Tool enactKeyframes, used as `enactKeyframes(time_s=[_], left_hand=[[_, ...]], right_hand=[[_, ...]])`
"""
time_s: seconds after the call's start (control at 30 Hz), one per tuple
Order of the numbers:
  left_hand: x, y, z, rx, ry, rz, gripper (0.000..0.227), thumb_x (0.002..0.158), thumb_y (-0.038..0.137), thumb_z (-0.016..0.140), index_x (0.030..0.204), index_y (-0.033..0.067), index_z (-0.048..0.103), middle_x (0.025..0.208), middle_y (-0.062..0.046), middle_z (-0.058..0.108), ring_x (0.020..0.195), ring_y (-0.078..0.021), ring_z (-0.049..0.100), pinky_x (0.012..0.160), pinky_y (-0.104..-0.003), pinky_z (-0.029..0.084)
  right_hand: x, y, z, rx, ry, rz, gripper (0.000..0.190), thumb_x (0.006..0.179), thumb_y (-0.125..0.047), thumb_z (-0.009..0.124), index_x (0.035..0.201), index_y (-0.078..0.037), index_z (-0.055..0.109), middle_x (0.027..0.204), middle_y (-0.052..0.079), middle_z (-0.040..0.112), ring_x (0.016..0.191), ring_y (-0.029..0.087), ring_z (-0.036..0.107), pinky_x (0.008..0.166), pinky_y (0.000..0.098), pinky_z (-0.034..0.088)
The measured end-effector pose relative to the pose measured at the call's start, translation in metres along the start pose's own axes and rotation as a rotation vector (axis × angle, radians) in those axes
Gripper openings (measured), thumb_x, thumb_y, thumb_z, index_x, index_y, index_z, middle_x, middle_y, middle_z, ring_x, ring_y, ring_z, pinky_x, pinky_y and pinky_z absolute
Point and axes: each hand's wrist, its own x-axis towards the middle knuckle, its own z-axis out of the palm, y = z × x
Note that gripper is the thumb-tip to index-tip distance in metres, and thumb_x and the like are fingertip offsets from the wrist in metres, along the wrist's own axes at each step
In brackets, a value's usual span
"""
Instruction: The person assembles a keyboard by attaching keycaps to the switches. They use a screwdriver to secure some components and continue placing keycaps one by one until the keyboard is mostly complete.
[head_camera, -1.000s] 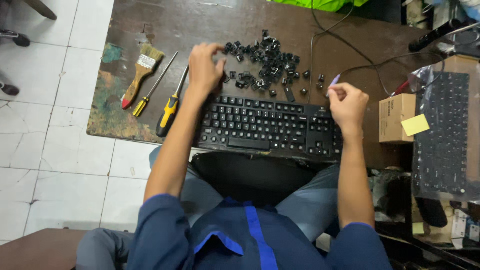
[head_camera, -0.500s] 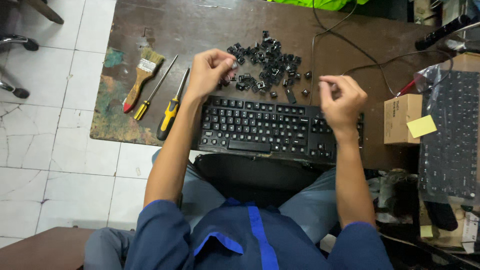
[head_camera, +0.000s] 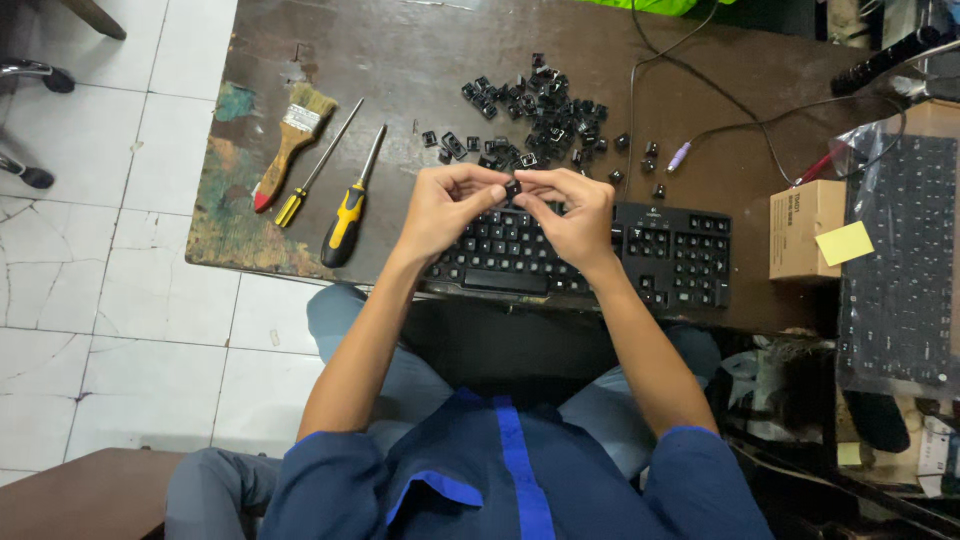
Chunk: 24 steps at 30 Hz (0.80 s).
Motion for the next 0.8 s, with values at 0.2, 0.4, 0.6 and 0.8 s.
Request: enactKeyframes(time_s=[0.2,0.4,0.6,0.8], left_hand=[[-0.011,-0.01,0.006,0.003,0.039,0.023,0.031,0.097,0.005,0.087,0.127,0.0036,0.08,0.104,-0.015,0.086,0.092,-0.0135,0.083,0.082,-0.023,0.067],[-0.002,0.026,0.004,0.087,0.022,0.053,0.029,0.099,0.007,0.086,0.127,0.0058,0.08,0.106,-0.013,0.086,0.093,-0.0094,0.081,0.085,-0.023,0.066],[0.002,0.032,-0.015,0.364,0.175,0.211,0.022,0.095,0.01,0.09,0.116,0.0126,0.086,0.093,-0.007,0.086,0.081,-0.0099,0.077,0.074,-0.024,0.062],[-0.005,-0.003,-0.029,0.554,0.205,0.189,0.022,0.09,0.015,0.092,0.111,0.021,0.088,0.089,-0.002,0.085,0.078,-0.0138,0.08,0.069,-0.024,0.06]], right_hand=[[-0.017,0.031,0.004,0.226,-0.032,0.247,0.022,0.099,0.007,0.08,0.121,0.003,0.08,0.101,0.015,0.083,0.087,0.012,0.078,0.078,0.0279,0.068],[0.023,-0.009,-0.003,0.142,-0.145,0.122,0.03,0.093,0.005,0.091,0.121,0.005,0.082,0.108,0.02,0.078,0.093,0.021,0.077,0.085,0.0329,0.068],[0.027,0.008,-0.031,0.049,-0.13,0.148,0.032,0.092,0.009,0.088,0.123,0.004,0.082,0.107,0.018,0.079,0.092,0.019,0.077,0.082,0.0292,0.066],[-0.005,0.032,-0.055,-0.158,-0.158,0.213,0.03,0.086,0.005,0.089,0.114,0.002,0.082,0.096,0.02,0.081,0.083,0.021,0.077,0.071,0.0284,0.061]])
